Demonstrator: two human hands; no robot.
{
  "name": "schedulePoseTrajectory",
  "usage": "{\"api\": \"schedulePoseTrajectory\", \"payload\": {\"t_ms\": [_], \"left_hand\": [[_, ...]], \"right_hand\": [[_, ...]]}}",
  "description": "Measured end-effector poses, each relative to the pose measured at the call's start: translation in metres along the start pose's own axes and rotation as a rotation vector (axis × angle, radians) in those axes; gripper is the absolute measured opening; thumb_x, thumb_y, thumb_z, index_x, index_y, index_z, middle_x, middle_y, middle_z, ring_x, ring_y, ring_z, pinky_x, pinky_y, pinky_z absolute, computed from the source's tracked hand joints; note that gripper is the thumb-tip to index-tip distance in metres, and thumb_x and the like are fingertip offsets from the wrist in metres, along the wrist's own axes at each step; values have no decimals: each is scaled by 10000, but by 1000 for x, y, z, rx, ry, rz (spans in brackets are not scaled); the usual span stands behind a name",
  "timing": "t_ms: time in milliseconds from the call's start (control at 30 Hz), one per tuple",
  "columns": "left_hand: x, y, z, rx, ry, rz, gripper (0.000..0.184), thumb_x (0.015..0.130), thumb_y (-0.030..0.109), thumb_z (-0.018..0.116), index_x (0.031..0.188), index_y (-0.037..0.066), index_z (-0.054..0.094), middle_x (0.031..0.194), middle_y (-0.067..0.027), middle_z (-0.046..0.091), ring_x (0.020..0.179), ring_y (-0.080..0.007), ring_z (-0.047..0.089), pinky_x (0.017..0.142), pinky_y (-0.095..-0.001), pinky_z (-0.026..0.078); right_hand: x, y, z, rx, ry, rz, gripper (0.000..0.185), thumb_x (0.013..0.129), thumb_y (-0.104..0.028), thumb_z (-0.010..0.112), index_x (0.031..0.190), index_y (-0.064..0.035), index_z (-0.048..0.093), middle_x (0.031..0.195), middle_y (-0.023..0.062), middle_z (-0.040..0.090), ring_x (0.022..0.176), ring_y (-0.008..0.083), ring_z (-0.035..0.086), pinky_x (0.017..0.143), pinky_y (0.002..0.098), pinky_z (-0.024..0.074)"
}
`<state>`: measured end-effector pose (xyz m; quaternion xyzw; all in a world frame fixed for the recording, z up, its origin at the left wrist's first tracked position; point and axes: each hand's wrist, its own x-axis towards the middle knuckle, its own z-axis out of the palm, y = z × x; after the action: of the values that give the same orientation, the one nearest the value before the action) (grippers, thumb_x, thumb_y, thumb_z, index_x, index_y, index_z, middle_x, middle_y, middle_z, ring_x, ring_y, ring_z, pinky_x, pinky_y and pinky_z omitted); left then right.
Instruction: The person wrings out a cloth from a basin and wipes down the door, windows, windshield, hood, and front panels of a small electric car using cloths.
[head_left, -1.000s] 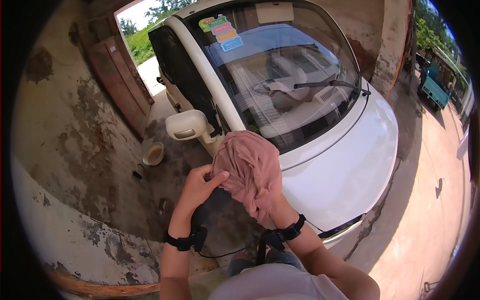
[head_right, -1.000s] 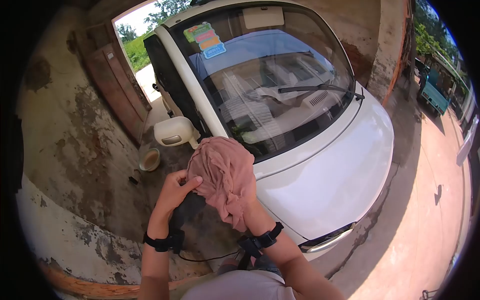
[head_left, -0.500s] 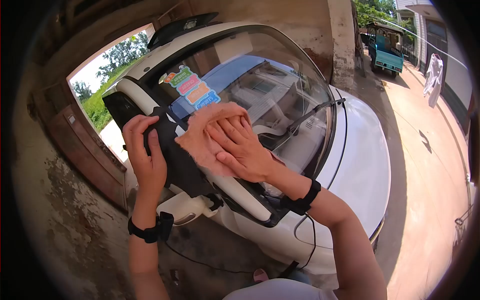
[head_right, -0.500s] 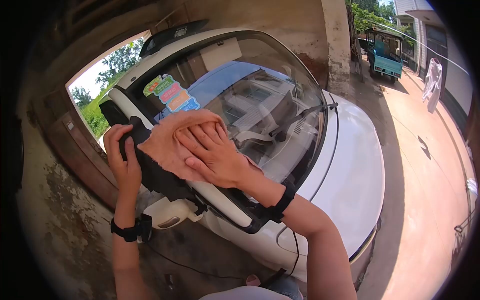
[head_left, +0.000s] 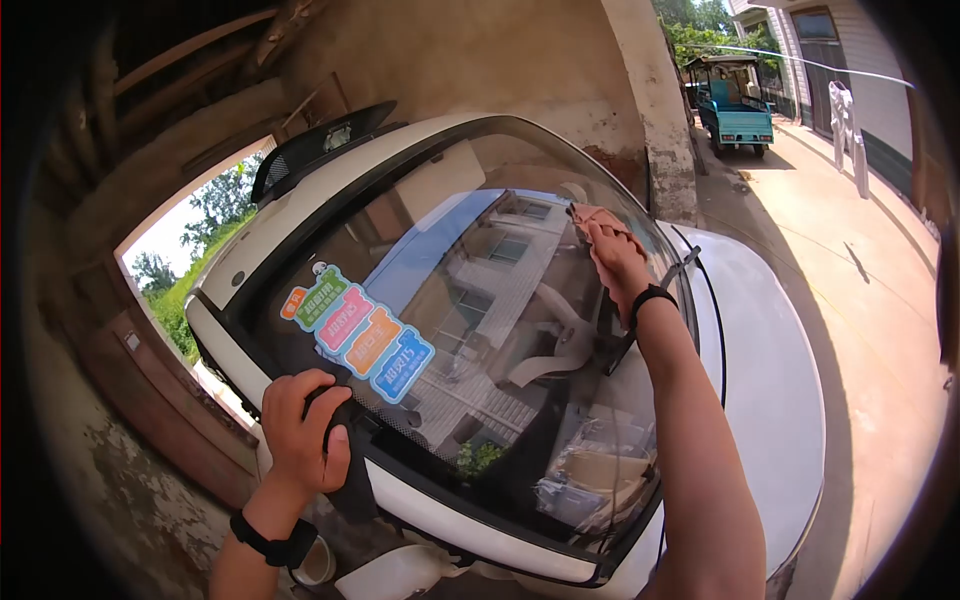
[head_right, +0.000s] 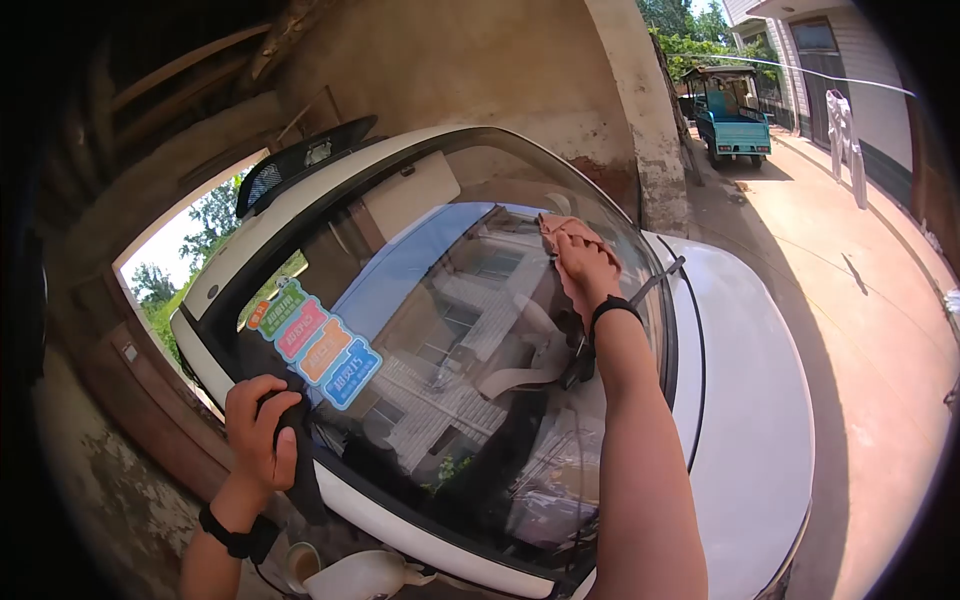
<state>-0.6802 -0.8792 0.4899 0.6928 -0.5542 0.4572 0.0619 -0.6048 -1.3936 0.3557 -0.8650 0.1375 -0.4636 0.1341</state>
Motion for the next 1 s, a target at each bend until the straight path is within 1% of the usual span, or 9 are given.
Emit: {"api": "schedulePoseTrajectory", "payload": {"t_ms": [67,200,267,400,467,633,767,867,1000], "left_hand": [[0,3,-2,10,-29,-2,322,773,244,513,978,39,652,1100,-144,581,934,-342,531,846,-452,420],[0,5,-3,18,-53,-13,319,767,237,505,964,36,654,1089,-143,583,931,-338,525,842,-457,420],[1,5,-3,11,-56,-13,318,767,234,504,969,36,650,1097,-142,579,935,-341,523,844,-460,420],[-1,4,-4,32,-83,-10,289,766,213,515,970,42,630,1111,-144,571,940,-348,518,855,-475,416],[-5,0,-4,50,-78,27,263,768,196,525,963,46,614,1105,-145,568,937,-346,516,860,-488,413],[-7,1,-5,24,-80,21,248,762,197,529,951,57,607,1116,-136,560,917,-329,499,846,-475,406],[-8,4,-3,69,-42,10,266,743,232,520,933,74,619,1104,-117,572,918,-312,494,833,-464,410],[-9,5,-2,50,-33,0,264,730,246,523,910,86,628,1086,-101,584,917,-306,494,835,-458,412],[-11,3,2,35,0,31,256,732,252,524,907,100,633,1077,-84,591,906,-285,489,837,-444,418]], "right_hand": [[24,-19,-16,86,-188,598,485,1010,-422,343,1406,-153,415,1412,162,481,1307,421,402,1083,490,314],[31,-108,-24,120,-85,-44,472,991,-454,334,1328,-152,472,1366,194,475,1278,432,410,1041,531,326],[-1,-185,-48,162,-114,-406,546,959,-515,368,1353,-157,491,1462,212,391,1363,415,325,1076,646,190],[-61,-238,-83,496,81,-1104,426,961,-474,457,1180,-139,602,1270,160,524,1248,378,422,1140,593,154],[-32,-222,-86,408,-275,-1247,398,972,-454,447,1153,-143,616,1129,113,578,1184,352,454,1125,563,195],[64,-108,-20,41,2,-798,367,965,-339,409,1231,-147,575,1180,119,586,1165,358,482,1067,539,278],[127,-73,22,168,-176,177,510,959,-463,385,1369,-178,487,1391,163,497,1316,407,421,1093,550,296],[139,-143,3,138,-99,111,510,962,-497,361,1340,-191,513,1370,175,508,1266,420,461,1046,580,330],[92,-281,-20,209,-69,-672,480,956,-480,383,1241,-141,567,1286,184,545,1278,377,419,1083,613,201]]}}
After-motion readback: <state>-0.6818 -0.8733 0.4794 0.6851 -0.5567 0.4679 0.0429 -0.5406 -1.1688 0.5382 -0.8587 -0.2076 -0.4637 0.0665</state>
